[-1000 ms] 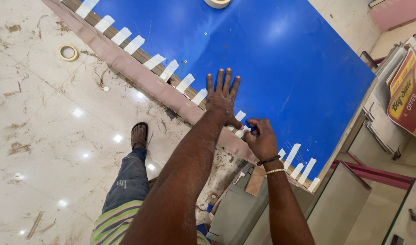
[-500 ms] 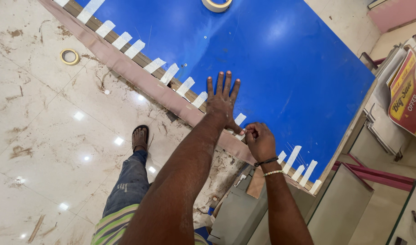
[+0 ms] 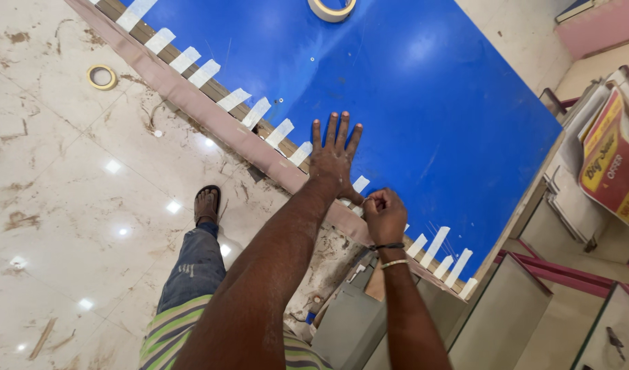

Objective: The person applies strips of white tape along the edge of a blue sheet on a wooden board, then moves to the floor to pick up and gather sawdust by hand.

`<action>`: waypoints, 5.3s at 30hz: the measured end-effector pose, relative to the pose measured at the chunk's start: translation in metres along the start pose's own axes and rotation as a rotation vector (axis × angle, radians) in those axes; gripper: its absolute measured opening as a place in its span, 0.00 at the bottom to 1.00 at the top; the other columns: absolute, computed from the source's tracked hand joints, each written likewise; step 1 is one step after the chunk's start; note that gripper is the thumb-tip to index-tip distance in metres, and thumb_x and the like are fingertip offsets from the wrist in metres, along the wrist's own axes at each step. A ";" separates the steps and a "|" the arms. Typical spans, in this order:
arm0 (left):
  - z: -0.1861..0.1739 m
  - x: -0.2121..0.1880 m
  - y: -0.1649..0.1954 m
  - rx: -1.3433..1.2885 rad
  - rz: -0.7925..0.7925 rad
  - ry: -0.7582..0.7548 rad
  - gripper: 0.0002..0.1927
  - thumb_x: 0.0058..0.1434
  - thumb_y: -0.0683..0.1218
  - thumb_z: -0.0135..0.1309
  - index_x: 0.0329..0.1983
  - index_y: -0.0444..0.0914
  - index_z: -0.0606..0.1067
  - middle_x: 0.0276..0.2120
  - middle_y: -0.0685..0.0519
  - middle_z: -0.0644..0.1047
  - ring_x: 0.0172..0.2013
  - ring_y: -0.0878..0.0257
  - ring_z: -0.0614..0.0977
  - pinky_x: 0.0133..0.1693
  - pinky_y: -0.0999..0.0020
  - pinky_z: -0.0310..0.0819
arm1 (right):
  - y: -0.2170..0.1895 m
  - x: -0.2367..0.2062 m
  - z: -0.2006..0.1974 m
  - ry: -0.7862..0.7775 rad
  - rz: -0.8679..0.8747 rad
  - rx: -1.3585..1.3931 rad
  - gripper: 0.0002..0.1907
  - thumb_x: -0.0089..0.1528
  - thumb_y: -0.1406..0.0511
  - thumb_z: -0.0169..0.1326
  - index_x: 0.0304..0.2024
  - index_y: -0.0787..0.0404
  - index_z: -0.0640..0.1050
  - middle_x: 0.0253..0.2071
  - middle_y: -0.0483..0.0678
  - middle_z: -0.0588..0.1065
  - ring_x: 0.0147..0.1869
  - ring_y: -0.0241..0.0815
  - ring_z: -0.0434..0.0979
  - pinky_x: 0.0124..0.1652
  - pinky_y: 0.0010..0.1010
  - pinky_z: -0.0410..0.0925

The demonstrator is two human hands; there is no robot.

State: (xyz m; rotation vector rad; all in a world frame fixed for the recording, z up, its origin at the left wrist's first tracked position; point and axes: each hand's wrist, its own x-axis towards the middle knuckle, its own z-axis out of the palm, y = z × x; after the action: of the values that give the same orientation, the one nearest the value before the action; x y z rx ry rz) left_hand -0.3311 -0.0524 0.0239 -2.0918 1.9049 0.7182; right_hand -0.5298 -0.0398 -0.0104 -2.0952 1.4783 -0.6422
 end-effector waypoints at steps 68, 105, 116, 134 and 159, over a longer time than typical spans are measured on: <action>0.038 0.049 -0.137 -0.312 0.289 0.354 0.61 0.57 0.84 0.29 0.78 0.35 0.45 0.78 0.38 0.42 0.77 0.47 0.40 0.70 0.40 0.25 | 0.064 0.115 0.023 0.386 0.257 -0.242 0.11 0.62 0.63 0.61 0.46 0.59 0.82 0.45 0.49 0.77 0.46 0.48 0.76 0.48 0.39 0.69; -0.074 -0.012 -0.586 -0.002 0.247 0.357 0.57 0.60 0.80 0.33 0.78 0.37 0.41 0.78 0.46 0.40 0.76 0.52 0.38 0.72 0.49 0.22 | -0.354 0.171 0.245 0.123 0.188 0.486 0.12 0.74 0.63 0.46 0.46 0.66 0.75 0.38 0.50 0.80 0.41 0.36 0.78 0.44 0.27 0.70; -0.081 -0.068 -0.615 0.161 0.263 0.097 0.58 0.63 0.77 0.36 0.78 0.35 0.33 0.78 0.43 0.31 0.75 0.51 0.31 0.70 0.52 0.19 | -0.393 0.075 0.272 0.023 0.244 0.552 0.15 0.71 0.60 0.49 0.43 0.66 0.78 0.33 0.44 0.79 0.39 0.32 0.75 0.43 0.23 0.67; -0.028 -0.155 -0.565 0.049 0.885 -0.997 0.50 0.66 0.73 0.33 0.73 0.28 0.53 0.60 0.28 0.72 0.62 0.38 0.73 0.62 0.48 0.65 | -0.504 -0.159 0.433 1.141 0.838 0.944 0.14 0.72 0.62 0.46 0.45 0.68 0.73 0.36 0.51 0.76 0.40 0.40 0.75 0.47 0.34 0.69; 0.029 -0.144 -0.356 -0.591 0.665 -0.644 0.46 0.56 0.74 0.56 0.61 0.33 0.71 0.53 0.42 0.77 0.54 0.53 0.79 0.55 0.58 0.75 | -0.403 -0.215 0.243 0.283 0.569 0.743 0.12 0.66 0.70 0.52 0.51 0.67 0.75 0.41 0.49 0.82 0.49 0.39 0.80 0.53 0.33 0.71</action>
State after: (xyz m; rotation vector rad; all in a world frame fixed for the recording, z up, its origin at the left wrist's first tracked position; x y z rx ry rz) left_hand 0.0059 0.1343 0.0131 -1.1158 2.1013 2.0026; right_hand -0.1525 0.3115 0.0383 -0.9991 1.5551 -1.0685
